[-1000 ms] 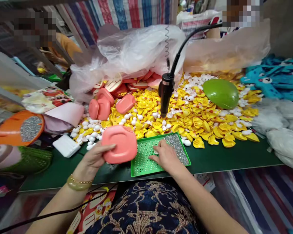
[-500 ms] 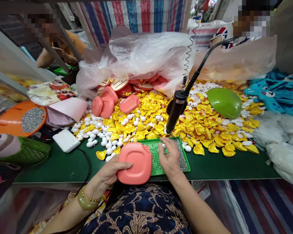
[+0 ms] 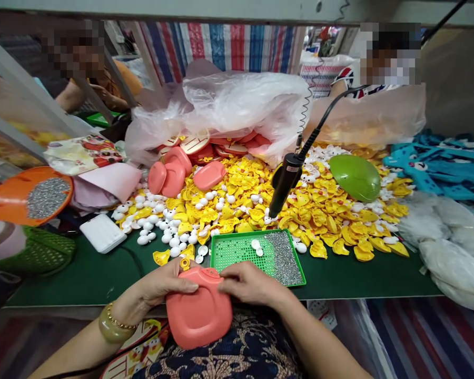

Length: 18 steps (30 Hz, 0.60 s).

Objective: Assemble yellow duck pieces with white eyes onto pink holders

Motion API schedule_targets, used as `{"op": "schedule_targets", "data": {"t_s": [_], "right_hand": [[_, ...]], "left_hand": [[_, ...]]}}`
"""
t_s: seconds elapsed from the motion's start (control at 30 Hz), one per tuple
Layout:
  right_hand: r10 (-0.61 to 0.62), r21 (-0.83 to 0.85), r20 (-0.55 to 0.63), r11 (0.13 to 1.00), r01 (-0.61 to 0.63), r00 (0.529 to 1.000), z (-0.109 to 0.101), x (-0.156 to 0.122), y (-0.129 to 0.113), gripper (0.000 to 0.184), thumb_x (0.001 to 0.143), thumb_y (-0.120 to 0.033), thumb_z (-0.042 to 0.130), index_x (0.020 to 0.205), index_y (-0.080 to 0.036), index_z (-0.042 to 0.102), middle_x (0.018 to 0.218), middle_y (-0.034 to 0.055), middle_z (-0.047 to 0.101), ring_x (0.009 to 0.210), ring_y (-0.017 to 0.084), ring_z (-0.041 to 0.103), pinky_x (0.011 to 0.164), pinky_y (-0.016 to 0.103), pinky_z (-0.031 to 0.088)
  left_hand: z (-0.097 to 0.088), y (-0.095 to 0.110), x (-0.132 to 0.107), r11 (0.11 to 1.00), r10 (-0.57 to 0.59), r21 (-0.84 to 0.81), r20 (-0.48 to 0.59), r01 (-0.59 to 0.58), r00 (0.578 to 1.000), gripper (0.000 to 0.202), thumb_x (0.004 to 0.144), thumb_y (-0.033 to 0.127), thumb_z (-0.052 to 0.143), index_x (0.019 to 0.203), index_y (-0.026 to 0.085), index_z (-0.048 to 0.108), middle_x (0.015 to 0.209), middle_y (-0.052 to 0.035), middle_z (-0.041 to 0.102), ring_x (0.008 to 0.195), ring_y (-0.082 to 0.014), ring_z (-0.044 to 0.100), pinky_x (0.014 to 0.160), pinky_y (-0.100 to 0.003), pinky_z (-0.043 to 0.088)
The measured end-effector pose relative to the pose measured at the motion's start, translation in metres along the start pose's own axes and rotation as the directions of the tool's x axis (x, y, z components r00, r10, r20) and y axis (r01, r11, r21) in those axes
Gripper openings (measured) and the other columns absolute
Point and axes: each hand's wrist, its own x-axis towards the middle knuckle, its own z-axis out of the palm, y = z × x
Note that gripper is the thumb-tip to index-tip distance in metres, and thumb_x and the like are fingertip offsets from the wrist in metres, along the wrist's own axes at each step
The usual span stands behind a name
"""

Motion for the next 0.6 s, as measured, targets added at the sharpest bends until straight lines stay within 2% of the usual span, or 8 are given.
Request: {"op": "schedule_targets", "data": {"t_s": [0.03, 0.07, 0.13, 0.17, 0.2, 0.27, 0.4, 0.6], "right_hand": [[0.011, -0.058, -0.105, 0.998, -0.017, 0.994, -0.012, 0.003, 0.004, 0.022, 0.078, -0.034, 0.058, 0.088, -0.017, 0.07, 0.077, 0.0044, 0.069, 0.067, 0.015, 0.059, 0.062, 0.028, 0.049], [0.014, -0.106, -0.251, 0.994, -0.042, 0.968, -0.024, 0.008, 0.008, 0.023, 0.078, -0.033, 0.055, 0.084, -0.016, 0.07, 0.071, 0.0044, 0.068, 0.062, 0.014, 0.059, 0.059, 0.028, 0.048], [-0.014, -0.183, -0.501, 0.979, -0.09, 0.865, -0.047, 0.021, 0.016, 0.025, 0.078, -0.031, 0.051, 0.081, -0.015, 0.07, 0.066, 0.0052, 0.067, 0.057, 0.015, 0.059, 0.056, 0.029, 0.048], [-0.034, -0.211, -0.557, 0.972, -0.102, 0.83, -0.056, 0.029, 0.018, 0.025, 0.078, -0.03, 0.051, 0.082, -0.015, 0.07, 0.066, 0.0059, 0.067, 0.056, 0.015, 0.059, 0.056, 0.03, 0.048], [-0.055, -0.239, -0.579, 0.965, -0.104, 0.813, -0.063, 0.037, 0.019, 0.025, 0.077, -0.029, 0.052, 0.083, -0.015, 0.07, 0.069, 0.0066, 0.069, 0.058, 0.016, 0.061, 0.057, 0.03, 0.049], [-0.094, -0.285, -0.565, 0.955, -0.087, 0.82, -0.071, 0.052, 0.016, 0.024, 0.076, -0.028, 0.054, 0.087, -0.016, 0.072, 0.076, 0.0076, 0.072, 0.065, 0.018, 0.064, 0.063, 0.033, 0.051], [-0.182, -0.397, -0.564, 0.915, -0.07, 0.806, -0.071, 0.075, 0.004, 0.026, 0.078, -0.025, 0.053, 0.093, -0.018, 0.073, 0.094, 0.0102, 0.073, 0.087, 0.023, 0.067, 0.081, 0.038, 0.05], [-0.254, -0.566, -0.441, 0.823, -0.047, 0.861, -0.054, 0.11, -0.001, 0.027, 0.081, -0.018, 0.051, 0.097, -0.018, 0.072, 0.096, 0.0085, 0.074, 0.087, 0.02, 0.068, 0.08, 0.033, 0.052]], "left_hand": [[-0.003, -0.004, 0.0, 1.0, -0.003, -0.025, -0.014, 0.002, 1.0, 0.029, 0.054, 0.023, 0.084, 0.077, 0.009, 0.073, 0.068, -0.0068, 0.069, 0.058, -0.0128, 0.062, 0.057, -0.019, 0.048], [-0.006, -0.008, -0.002, 0.998, -0.001, -0.06, -0.032, -0.001, 0.999, 0.03, 0.054, 0.024, 0.084, 0.077, 0.009, 0.073, 0.069, -0.0074, 0.07, 0.059, -0.0134, 0.062, 0.058, -0.02, 0.048], [-0.011, -0.017, -0.006, 0.99, 0.002, -0.14, -0.054, -0.009, 0.999, 0.032, 0.054, 0.024, 0.084, 0.08, 0.008, 0.073, 0.073, -0.0091, 0.071, 0.061, -0.015, 0.063, 0.06, -0.022, 0.05], [-0.014, -0.021, -0.009, 0.984, 0.006, -0.175, -0.065, -0.017, 0.998, 0.032, 0.055, 0.024, 0.084, 0.081, 0.008, 0.074, 0.074, -0.0099, 0.071, 0.062, -0.0159, 0.063, 0.061, -0.023, 0.05], [-0.016, -0.025, -0.012, 0.978, 0.015, -0.205, -0.084, -0.032, 0.996, 0.032, 0.055, 0.023, 0.083, 0.082, 0.008, 0.074, 0.075, -0.0104, 0.071, 0.062, -0.0164, 0.064, 0.061, -0.024, 0.051], [-0.021, -0.03, -0.017, 0.966, 0.034, -0.248, -0.142, -0.069, 0.989, 0.032, 0.056, 0.02, 0.083, 0.084, 0.008, 0.074, 0.077, -0.0105, 0.071, 0.063, -0.0171, 0.064, 0.061, -0.025, 0.052], [-0.027, -0.035, -0.025, 0.948, 0.039, -0.298, -0.246, -0.114, 0.969, 0.034, 0.055, 0.017, 0.083, 0.087, 0.01, 0.073, 0.082, -0.0114, 0.072, 0.066, -0.0187, 0.064, 0.064, -0.028, 0.053], [-0.039, -0.034, -0.038, 0.951, 0.037, -0.284, -0.289, -0.123, 0.956, 0.031, 0.052, 0.018, 0.084, 0.079, 0.01, 0.074, 0.074, -0.0098, 0.071, 0.061, -0.0179, 0.064, 0.061, -0.027, 0.052]]}}
